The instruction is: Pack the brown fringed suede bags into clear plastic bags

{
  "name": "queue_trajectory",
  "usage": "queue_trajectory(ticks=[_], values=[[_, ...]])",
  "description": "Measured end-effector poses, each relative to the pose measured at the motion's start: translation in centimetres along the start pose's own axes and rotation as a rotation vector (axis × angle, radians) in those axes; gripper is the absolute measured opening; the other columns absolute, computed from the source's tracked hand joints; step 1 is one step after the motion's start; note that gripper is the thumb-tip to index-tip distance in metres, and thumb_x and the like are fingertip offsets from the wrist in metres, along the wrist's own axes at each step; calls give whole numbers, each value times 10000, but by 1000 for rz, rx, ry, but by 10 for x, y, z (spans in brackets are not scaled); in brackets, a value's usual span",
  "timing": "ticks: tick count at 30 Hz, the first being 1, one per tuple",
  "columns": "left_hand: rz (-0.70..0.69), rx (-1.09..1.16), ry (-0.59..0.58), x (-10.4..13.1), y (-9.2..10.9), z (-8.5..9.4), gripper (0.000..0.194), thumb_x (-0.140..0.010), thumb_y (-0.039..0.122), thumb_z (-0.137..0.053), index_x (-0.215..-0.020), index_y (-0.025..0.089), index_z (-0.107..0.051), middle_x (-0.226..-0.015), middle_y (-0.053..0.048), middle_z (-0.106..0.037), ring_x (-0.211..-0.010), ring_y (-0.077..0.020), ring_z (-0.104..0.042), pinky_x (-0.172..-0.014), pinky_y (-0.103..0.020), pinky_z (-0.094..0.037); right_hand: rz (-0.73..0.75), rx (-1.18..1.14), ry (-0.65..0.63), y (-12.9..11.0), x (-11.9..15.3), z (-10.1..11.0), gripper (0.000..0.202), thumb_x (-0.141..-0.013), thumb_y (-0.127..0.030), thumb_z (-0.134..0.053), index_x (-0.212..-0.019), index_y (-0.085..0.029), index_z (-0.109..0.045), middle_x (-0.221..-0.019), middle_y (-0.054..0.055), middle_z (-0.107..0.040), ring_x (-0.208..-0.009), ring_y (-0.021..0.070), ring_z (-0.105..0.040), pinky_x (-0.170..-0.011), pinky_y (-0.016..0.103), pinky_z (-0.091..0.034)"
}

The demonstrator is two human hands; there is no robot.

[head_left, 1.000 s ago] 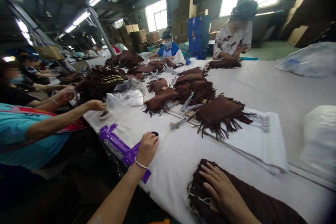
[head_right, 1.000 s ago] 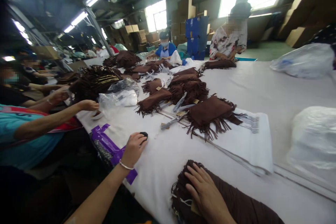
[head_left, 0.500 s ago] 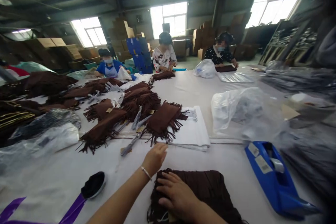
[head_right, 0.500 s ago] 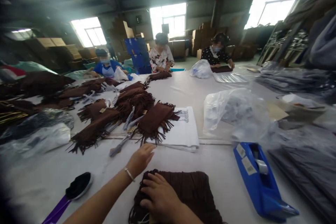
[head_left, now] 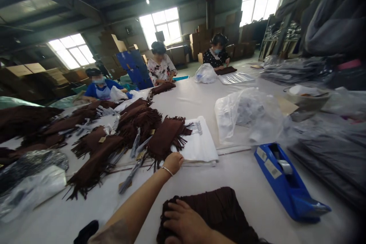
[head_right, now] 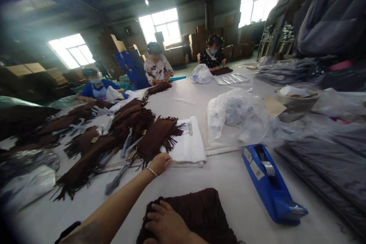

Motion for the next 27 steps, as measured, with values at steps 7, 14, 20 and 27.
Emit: queue_trajectory(ticks=[7, 14, 20, 27], values=[[262, 266, 41, -20, -19, 0, 255, -781, 327, -646, -633, 127, -590, -564, 26, -560, -545, -121, -539, -552, -236, -414, 38, 101, -1, 8, -3, -9, 447, -842, -584, -495, -1173, -294, -573, -1289, 13, -565, -1294, 227, -382, -1106, 417, -239], [277, 425, 248, -33, -14, 35, 296, -836, 368, -565, -663, 129, -577, -589, 17, -553, -521, -98, -492, -530, -222, -390, -12, 166, -27, 12, -13, -16, 200, -905, -357, -502, -1064, -338, -623, -1225, -56, -610, -1242, 199, -457, -1080, 401, -313], [39, 437, 425, -12, 34, 65, 365, -862, 458, -446, -675, 161, -544, -662, -10, -566, -636, -132, -503, -624, -231, -398, -187, -306, 446, -9, -1, 49, 418, -871, -540, -463, -1172, -277, -583, -1238, 44, -600, -1210, 238, -488, -1018, 403, -399], [-180, 382, 354, 51, 90, 33, 283, -882, 388, -447, -716, 193, -568, -695, -5, -588, -668, -132, -539, -652, -213, -403, -679, -965, 887, 29, 20, 115, 543, -742, -576, -594, -1032, -118, -616, -874, 102, -691, -756, 217, -673, -649, 326, -550]])
Point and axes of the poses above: each hand's wrist, its own x-axis away from the middle knuckle, its own z-axis out of the back of the hand, y = z × x, the point moved 3 cm from there along -x, towards the middle knuckle
